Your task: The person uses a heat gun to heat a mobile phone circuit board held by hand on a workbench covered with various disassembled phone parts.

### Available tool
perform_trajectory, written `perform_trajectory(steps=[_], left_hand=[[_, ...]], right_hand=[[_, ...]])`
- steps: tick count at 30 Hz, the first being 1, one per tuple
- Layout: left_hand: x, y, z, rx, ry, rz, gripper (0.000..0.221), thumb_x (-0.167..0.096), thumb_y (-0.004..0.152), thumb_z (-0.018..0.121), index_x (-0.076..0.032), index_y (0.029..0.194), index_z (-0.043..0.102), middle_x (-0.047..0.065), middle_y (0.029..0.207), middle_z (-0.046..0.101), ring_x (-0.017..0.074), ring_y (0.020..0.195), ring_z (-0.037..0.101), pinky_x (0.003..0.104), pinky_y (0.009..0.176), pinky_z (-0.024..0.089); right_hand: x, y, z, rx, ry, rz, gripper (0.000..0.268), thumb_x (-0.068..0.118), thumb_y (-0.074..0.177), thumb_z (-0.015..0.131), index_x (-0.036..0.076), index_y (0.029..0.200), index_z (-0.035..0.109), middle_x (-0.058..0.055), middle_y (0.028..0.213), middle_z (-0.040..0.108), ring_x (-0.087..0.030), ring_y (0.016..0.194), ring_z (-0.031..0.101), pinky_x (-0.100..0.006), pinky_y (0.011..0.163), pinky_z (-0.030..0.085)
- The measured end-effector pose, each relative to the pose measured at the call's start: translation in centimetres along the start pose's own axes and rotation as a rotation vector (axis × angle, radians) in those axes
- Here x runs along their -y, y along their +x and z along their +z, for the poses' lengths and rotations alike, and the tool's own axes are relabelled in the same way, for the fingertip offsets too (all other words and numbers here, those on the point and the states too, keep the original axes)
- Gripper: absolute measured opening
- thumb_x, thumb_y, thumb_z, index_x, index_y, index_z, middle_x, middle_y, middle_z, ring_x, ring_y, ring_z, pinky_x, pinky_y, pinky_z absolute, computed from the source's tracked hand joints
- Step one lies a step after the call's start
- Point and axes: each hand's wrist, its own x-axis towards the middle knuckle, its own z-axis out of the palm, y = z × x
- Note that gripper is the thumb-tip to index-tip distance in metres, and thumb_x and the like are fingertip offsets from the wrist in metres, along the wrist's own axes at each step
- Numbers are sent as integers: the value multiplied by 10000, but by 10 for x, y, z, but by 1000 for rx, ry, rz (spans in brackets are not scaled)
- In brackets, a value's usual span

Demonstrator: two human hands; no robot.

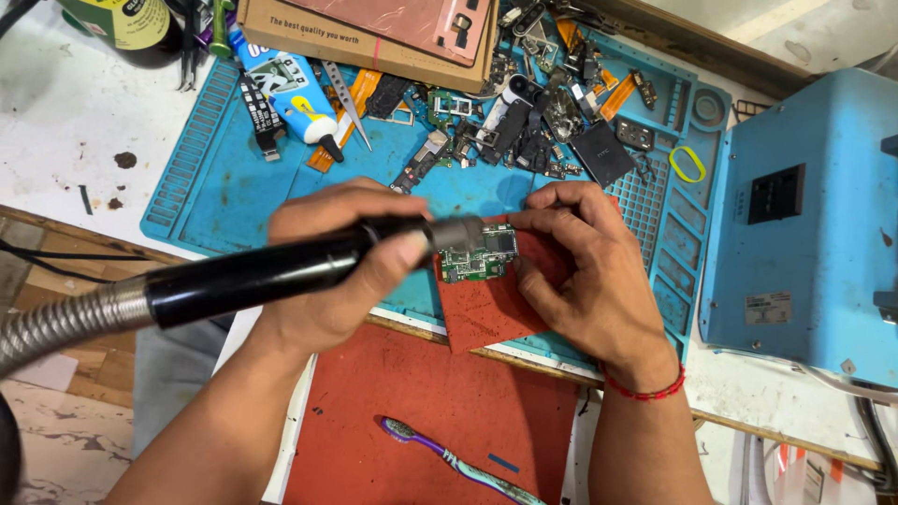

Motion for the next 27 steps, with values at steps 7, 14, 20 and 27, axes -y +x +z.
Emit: perform_trajectory(steps=[7, 14, 20, 27], left_hand=[[1, -1, 2, -25, -45, -77, 333, -278, 982, 730, 21, 1126, 733, 115, 965, 738, 154, 836, 692, 260, 752, 550], [1, 0, -1, 41, -11, -18, 315, -281, 1019, 726, 19, 1117, 740, 117, 948, 757, 138, 801, 700, 242, 721, 554], [1, -6, -1, -2, -15, -79, 334, -292, 1038, 719, 30, 1126, 734, 112, 942, 748, 135, 808, 691, 236, 735, 539], [3, -4, -3, 27, -56, -117, 355, -320, 1029, 714, 25, 1107, 748, 101, 931, 757, 135, 807, 704, 245, 750, 553]], right_hand=[[-1, -2, 0, -5, 15, -15, 434, 29, 711, 745, 49, 1145, 717, -113, 1214, 586, -288, 1181, 596, -371, 1027, 488], [-1, 0, -2, -9, 16, -31, 425, 19, 731, 756, 34, 1154, 714, -121, 1229, 579, -285, 1172, 610, -371, 1009, 515], [-1, -4, 0, -20, 4, -30, 417, 14, 756, 759, 37, 1170, 721, -123, 1253, 585, -265, 1163, 634, -357, 986, 540], [0, -3, -1, -20, 1, -48, 424, 12, 748, 749, 39, 1171, 719, -129, 1240, 583, -278, 1176, 623, -363, 1012, 527]])
